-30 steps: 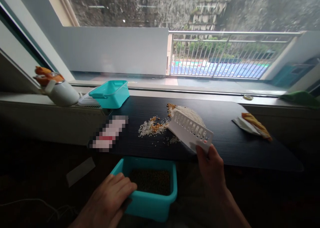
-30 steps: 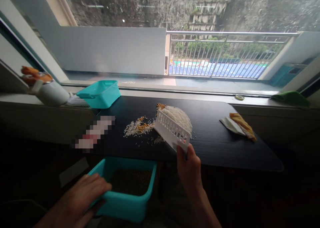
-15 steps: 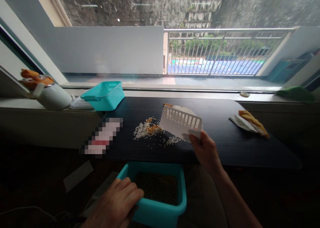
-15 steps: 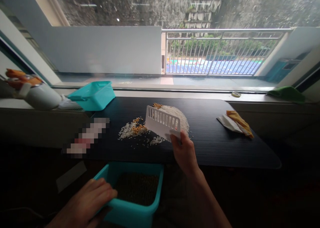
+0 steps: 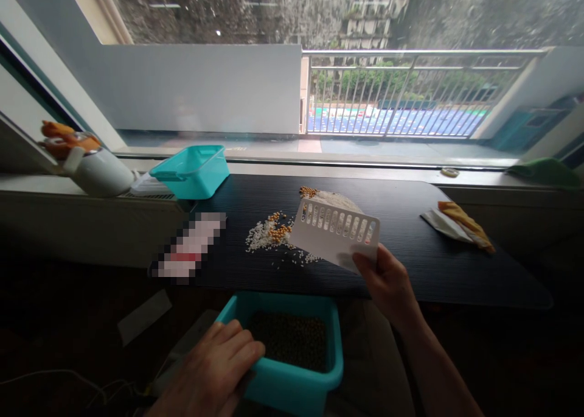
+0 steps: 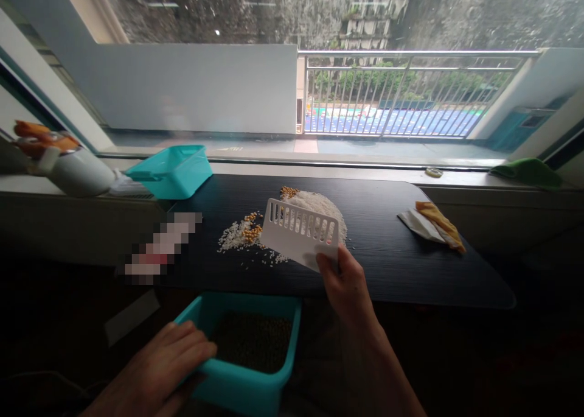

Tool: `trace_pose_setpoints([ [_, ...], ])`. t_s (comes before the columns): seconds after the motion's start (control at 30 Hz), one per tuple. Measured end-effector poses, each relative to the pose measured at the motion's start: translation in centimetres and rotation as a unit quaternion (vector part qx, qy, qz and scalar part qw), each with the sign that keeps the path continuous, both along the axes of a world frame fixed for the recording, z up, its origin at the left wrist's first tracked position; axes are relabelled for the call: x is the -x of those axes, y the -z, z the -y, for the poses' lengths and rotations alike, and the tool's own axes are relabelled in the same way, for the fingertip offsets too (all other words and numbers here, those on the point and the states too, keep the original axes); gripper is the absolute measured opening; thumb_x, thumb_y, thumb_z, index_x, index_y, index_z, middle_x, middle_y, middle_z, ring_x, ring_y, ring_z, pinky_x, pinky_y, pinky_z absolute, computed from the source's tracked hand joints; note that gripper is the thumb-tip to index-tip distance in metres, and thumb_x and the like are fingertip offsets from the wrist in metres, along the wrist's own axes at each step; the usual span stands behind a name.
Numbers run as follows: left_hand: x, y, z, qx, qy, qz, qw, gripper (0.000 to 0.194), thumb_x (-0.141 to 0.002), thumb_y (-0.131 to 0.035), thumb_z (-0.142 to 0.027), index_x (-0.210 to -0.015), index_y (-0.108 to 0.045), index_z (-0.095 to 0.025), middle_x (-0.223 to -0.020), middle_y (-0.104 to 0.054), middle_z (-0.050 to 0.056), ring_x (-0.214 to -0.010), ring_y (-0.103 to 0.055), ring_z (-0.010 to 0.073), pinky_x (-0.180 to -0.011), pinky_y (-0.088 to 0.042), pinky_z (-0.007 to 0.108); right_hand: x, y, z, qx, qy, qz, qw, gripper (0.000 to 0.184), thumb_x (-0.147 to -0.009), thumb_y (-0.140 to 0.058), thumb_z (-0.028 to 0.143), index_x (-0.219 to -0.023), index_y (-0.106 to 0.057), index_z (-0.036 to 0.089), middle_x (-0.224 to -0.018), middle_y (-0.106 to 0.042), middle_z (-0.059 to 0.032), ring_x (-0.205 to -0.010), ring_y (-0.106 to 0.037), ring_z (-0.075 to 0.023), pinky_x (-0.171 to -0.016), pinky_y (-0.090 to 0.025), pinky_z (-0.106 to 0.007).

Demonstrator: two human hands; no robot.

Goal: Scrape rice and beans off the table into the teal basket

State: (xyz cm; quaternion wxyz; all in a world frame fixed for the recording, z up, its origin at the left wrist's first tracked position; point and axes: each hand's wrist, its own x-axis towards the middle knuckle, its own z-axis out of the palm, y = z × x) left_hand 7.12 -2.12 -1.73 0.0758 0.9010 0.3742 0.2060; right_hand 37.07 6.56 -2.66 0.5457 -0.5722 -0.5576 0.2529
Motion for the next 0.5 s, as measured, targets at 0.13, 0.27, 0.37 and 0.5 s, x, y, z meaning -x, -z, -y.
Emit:
trace_pose_setpoints([
  [0.13,0.1,0.0,0.1,0.015,-0.005,-0.007,1.0,0.035,-0.08,-0.039,-0.001,-0.103,-0.053,-0.025,-0.088,-0.065,0.001,-0.082,-0.059,0.0204,-0.078,-0.048,0.034,0.2,-0.4,0.3,0.016,0.005,-0.038,0.999,0.025,-0.081,-0.064,0.038,-0.095,-0.067,0.017,-0.081,-0.071,-0.0031,-0.075,-0.065,-0.0207,-0.07,-0.053,-0.032],
  [0.27,0.0,0.1,-0.1,0.009,-0.004,-0.002,1.0,0.04,-0.08,-0.038,0.0,-0.107,-0.053,-0.025,-0.089,-0.064,0.001,-0.084,-0.058,0.0207,-0.081,-0.047,0.035,0.1,-0.5,0.5,0.026,0.001,-0.024,0.999,0.025,-0.081,-0.063,0.037,-0.097,-0.068,0.017,-0.083,-0.071,-0.0033,-0.077,-0.065,-0.0207,-0.071,-0.051,-0.031],
  [0.37,0.0,0.1,-0.1,0.015,0.001,0.005,1.0,0.04,-0.08,-0.038,0.001,-0.107,-0.053,-0.025,-0.088,-0.064,0.001,-0.083,-0.058,0.0205,-0.079,-0.046,0.034,0.0,-0.4,0.7,0.027,-0.012,-0.01,0.999,0.026,-0.081,-0.063,0.037,-0.097,-0.068,0.017,-0.083,-0.071,-0.0037,-0.076,-0.065,-0.0201,-0.07,-0.051,-0.029],
  [0.5,0.1,0.0,-0.1,0.036,0.009,0.015,0.999,0.036,-0.081,-0.037,0.0,-0.104,-0.053,-0.023,-0.086,-0.062,0.001,-0.08,-0.056,0.0205,-0.075,-0.045,0.033,-0.1,-0.5,1.2,0.025,-0.013,-0.015,0.999,0.027,-0.082,-0.063,0.038,-0.099,-0.068,0.017,-0.084,-0.071,-0.0041,-0.076,-0.065,-0.0199,-0.069,-0.051,-0.029],
])
